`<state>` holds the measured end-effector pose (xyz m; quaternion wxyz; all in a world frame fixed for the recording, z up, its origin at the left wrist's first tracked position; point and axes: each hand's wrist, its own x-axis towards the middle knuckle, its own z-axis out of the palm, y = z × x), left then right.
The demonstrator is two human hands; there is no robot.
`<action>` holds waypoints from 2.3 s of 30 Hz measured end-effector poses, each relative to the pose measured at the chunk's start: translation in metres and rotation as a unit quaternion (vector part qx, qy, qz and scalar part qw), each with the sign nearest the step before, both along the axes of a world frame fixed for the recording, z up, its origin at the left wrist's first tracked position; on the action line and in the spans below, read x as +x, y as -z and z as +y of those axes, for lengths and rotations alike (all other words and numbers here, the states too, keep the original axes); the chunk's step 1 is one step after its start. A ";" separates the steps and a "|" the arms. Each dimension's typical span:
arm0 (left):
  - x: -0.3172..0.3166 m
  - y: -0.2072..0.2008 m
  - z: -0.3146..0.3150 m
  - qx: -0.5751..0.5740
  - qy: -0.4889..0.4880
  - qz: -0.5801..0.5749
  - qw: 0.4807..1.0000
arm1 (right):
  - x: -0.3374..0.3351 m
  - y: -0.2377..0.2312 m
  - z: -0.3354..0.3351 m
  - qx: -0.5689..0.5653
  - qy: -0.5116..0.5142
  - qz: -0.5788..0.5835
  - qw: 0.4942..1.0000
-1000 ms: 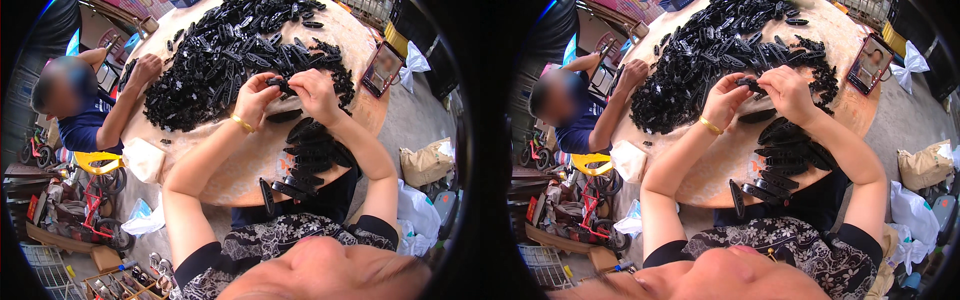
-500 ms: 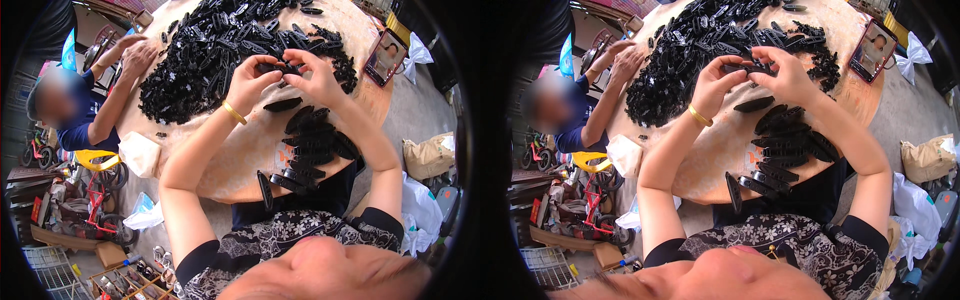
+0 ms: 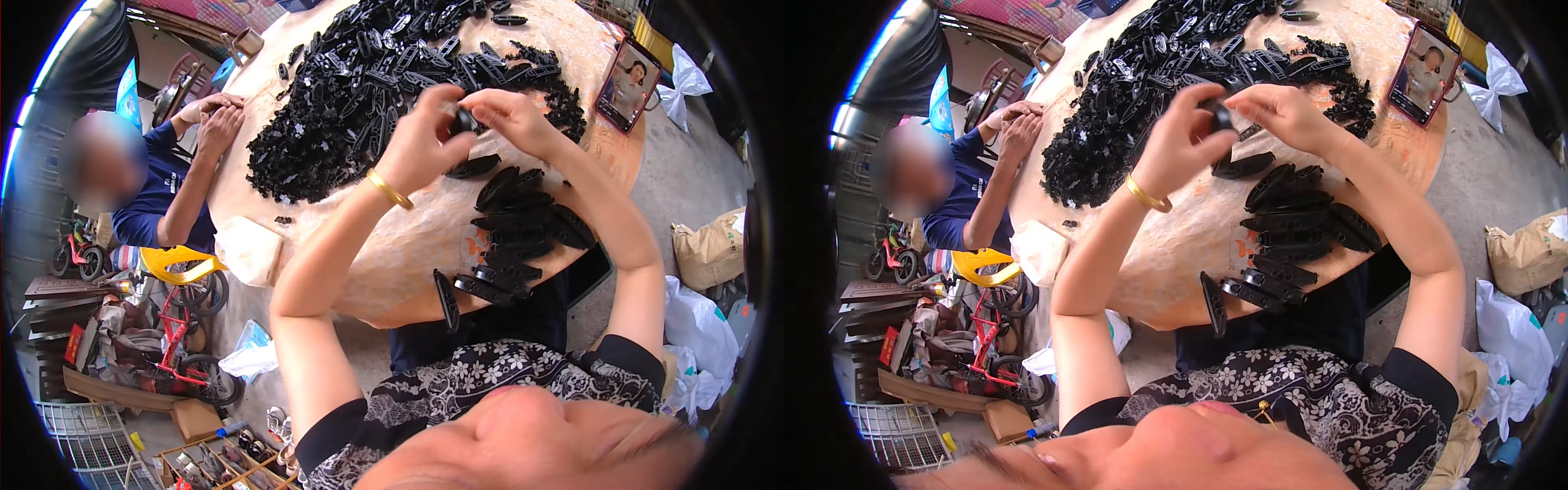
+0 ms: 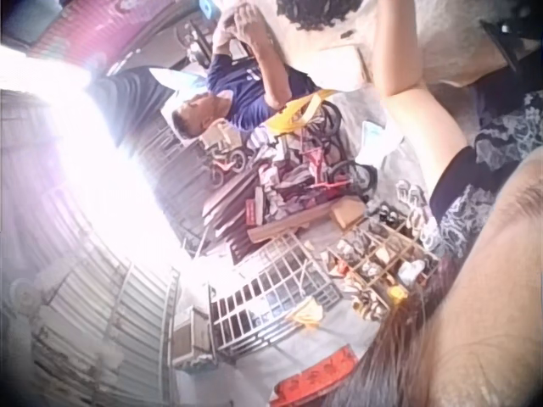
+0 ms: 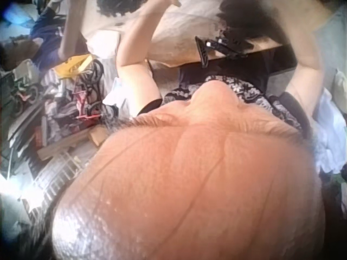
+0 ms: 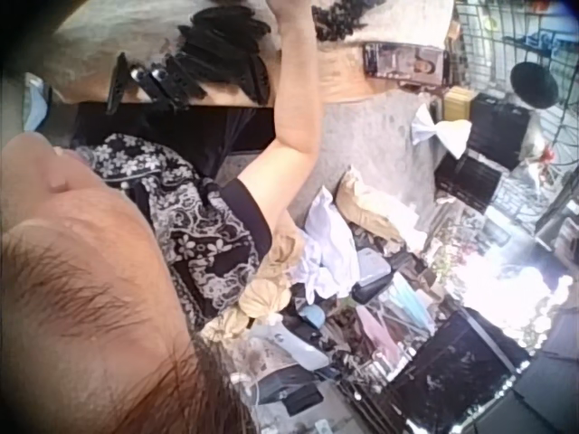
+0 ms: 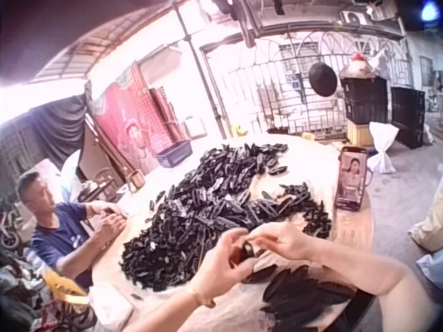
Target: The person assembles plastic components by picking small plastic parts from a pile on the table, fastening them into larger plastic pieces by hand, and placing the assembled parts on the table.
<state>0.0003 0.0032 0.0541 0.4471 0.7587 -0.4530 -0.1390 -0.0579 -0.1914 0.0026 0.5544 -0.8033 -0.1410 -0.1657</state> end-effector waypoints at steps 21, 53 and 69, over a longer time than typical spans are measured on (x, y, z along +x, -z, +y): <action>0.043 0.036 0.049 0.217 -0.234 -0.422 0.849 | -0.019 0.006 0.027 -0.240 -0.070 -0.105 0.963; 0.001 0.046 0.032 -0.175 -0.023 0.433 0.884 | -0.024 -0.010 0.043 -0.195 0.088 -0.251 0.944; -0.010 0.029 0.038 -0.079 -0.026 0.129 0.988 | -0.026 -0.007 0.045 -0.046 0.009 0.029 0.998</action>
